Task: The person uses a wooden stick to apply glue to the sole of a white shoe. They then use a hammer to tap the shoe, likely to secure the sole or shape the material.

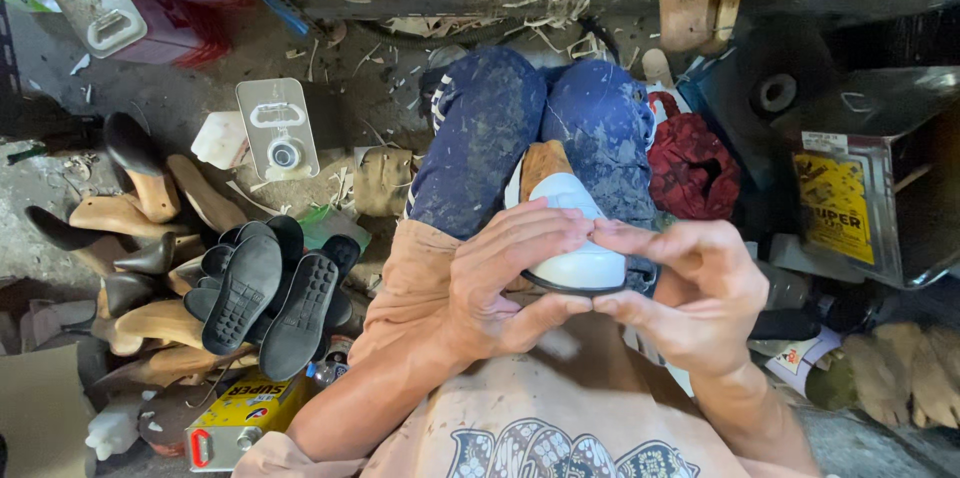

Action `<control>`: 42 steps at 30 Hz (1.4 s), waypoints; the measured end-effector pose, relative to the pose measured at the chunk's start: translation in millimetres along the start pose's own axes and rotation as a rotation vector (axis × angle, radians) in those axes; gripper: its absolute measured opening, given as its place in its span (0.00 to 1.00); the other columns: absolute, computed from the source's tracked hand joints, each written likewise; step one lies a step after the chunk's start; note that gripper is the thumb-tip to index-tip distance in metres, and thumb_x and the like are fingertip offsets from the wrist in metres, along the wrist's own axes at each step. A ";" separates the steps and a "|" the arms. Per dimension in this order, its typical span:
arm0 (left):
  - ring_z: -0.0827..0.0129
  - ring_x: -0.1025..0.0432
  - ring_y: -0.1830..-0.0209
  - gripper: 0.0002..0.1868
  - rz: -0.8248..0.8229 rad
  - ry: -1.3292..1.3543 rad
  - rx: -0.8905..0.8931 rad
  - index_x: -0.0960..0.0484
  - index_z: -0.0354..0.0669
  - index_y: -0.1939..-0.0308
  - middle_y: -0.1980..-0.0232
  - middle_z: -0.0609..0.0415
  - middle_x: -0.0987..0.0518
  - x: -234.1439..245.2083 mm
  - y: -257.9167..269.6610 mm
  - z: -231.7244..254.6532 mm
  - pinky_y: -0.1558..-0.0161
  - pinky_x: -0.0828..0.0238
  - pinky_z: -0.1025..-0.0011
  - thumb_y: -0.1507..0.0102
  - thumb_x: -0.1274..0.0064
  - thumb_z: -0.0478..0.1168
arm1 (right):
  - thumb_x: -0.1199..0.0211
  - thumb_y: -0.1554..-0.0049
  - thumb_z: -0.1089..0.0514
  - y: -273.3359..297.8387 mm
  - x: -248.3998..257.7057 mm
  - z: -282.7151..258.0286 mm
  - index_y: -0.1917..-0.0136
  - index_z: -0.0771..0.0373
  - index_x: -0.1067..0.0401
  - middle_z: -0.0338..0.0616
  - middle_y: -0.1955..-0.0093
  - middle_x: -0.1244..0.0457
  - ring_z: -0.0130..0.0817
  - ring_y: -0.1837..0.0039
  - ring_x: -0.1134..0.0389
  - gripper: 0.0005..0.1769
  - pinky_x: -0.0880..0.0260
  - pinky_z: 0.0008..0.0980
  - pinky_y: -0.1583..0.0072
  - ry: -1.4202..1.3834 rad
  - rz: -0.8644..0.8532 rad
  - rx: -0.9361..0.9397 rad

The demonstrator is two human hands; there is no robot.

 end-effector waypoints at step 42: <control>0.69 0.18 0.41 0.61 -0.239 -0.187 -0.016 0.55 0.43 0.19 0.42 0.59 0.16 -8.8 12.3 -24.8 0.32 0.40 0.65 0.42 0.24 0.49 | 0.33 0.45 0.50 -283.7 289.6 324.4 0.64 0.47 0.22 0.40 0.67 0.28 0.44 0.68 0.26 0.06 0.29 0.41 0.69 1.606 0.331 0.020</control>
Point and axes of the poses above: each hand's wrist, its own y-axis away from the middle knuckle, its own x-axis out of the back of the hand, z = x × y, the point moved 4 cm from there along -y, towards the middle knuckle
